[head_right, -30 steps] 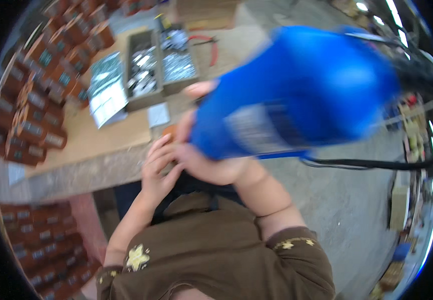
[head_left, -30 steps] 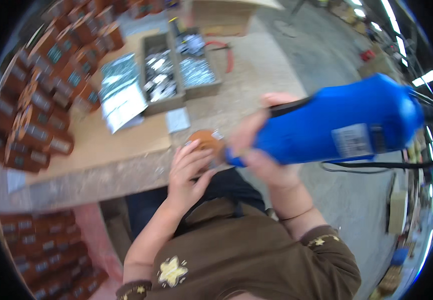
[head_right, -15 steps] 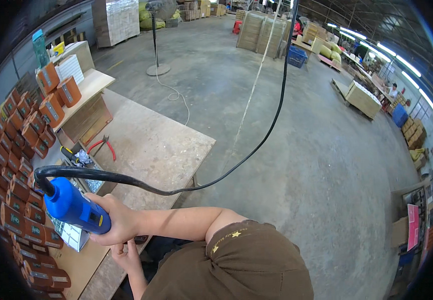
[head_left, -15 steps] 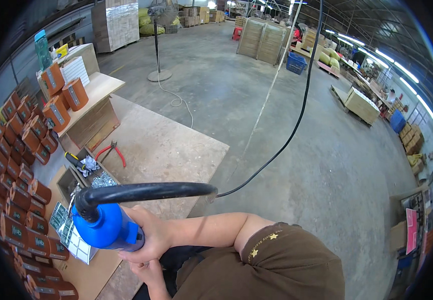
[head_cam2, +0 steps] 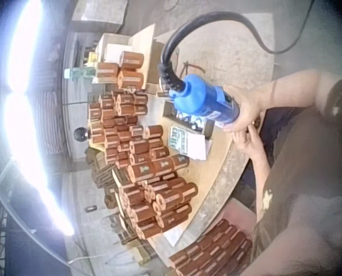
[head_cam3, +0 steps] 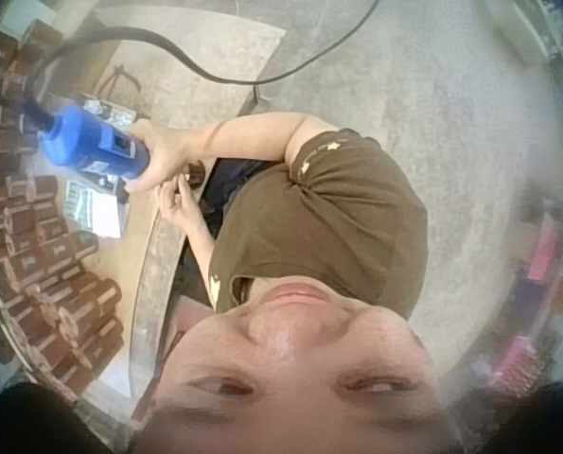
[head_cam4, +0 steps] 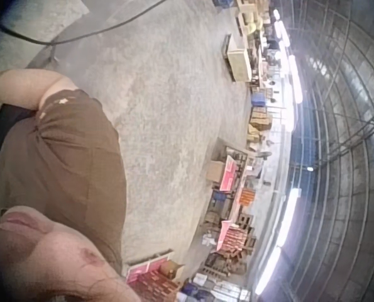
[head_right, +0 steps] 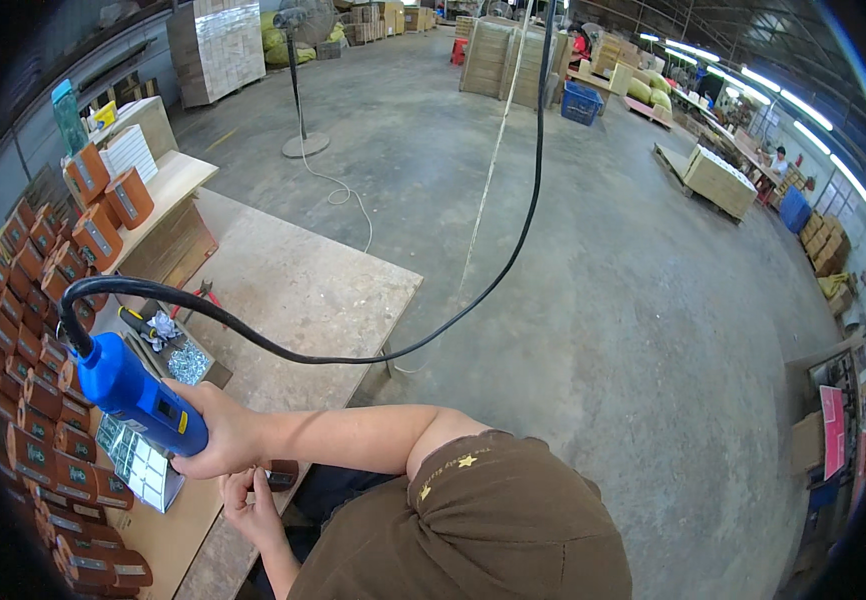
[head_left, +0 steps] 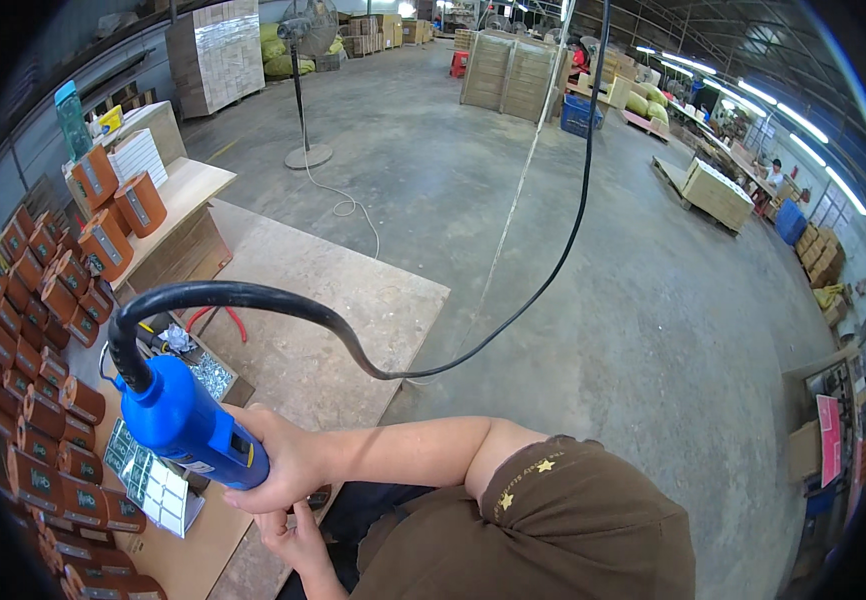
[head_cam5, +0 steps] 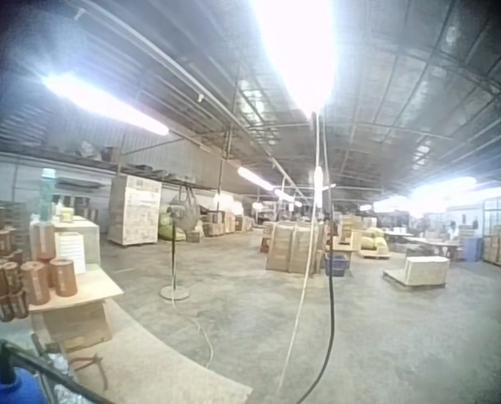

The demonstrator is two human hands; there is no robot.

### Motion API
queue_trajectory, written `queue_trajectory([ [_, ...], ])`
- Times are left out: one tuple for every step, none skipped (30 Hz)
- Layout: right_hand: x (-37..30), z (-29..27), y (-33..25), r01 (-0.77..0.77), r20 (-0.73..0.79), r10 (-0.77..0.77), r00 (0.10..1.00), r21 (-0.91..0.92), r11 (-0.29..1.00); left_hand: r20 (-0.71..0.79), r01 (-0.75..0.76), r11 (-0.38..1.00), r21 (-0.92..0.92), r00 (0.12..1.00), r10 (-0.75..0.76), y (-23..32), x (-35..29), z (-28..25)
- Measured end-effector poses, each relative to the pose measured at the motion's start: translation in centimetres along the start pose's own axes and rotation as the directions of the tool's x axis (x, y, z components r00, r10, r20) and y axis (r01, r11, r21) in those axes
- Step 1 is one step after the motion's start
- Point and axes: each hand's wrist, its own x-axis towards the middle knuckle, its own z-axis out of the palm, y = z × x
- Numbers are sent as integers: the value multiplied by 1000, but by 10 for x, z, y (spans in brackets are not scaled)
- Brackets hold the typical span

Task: Assembling small wooden furniture components using an electric screwdriver and screws.

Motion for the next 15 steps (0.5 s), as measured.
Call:
queue_trajectory([
  [0,-1,-1,-29,13,29,1000,9,1000,2,-1,1000,-1,1000,1,0,0,0],
  [0,-1,-2,-58,28,58,998,19,998,15,22,1000,-14,1000,-22,-1,-1,-1],
  [0,-2,-3,-59,28,59,998,20,998,28,46,999,-26,999,-45,-2,-1,-2],
  [0,-3,-5,-85,34,85,996,23,996,28,47,999,-25,999,-47,-2,-1,-2],
  [0,-3,-6,-112,42,111,993,28,993,40,61,998,-30,997,-60,-2,-1,-3],
  [0,-4,-6,-115,44,113,993,30,993,52,75,997,-34,996,-73,-2,-1,-3],
  [0,-4,-7,-134,37,133,990,31,990,50,78,996,-32,996,-77,-2,0,-3],
  [1,-4,-7,-153,32,152,988,33,988,46,60,998,-18,997,-59,-1,1,-3],
  [1,-4,-5,-155,37,153,987,36,987,42,42,999,-5,998,-42,-1,1,-3],
  [2,-4,-4,-158,27,157,987,44,986,38,45,999,-2,998,-45,0,1,-3],
  [2,-5,-2,-162,18,161,987,51,986,25,41,999,-13,999,-41,1,1,-2],
  [3,-5,-2,-163,24,162,986,53,985,12,38,999,-24,999,-37,1,1,-2],
  [4,-6,-2,-155,19,154,988,50,987,7,40,999,-22,999,-40,0,1,-1],
  [4,-6,-1,-147,15,147,989,49,988,9,37,999,-21,999,-37,-2,1,-1],
  [5,-6,-1,-149,20,148,989,52,987,12,34,999,-20,999,-34,-3,1,-1],
])
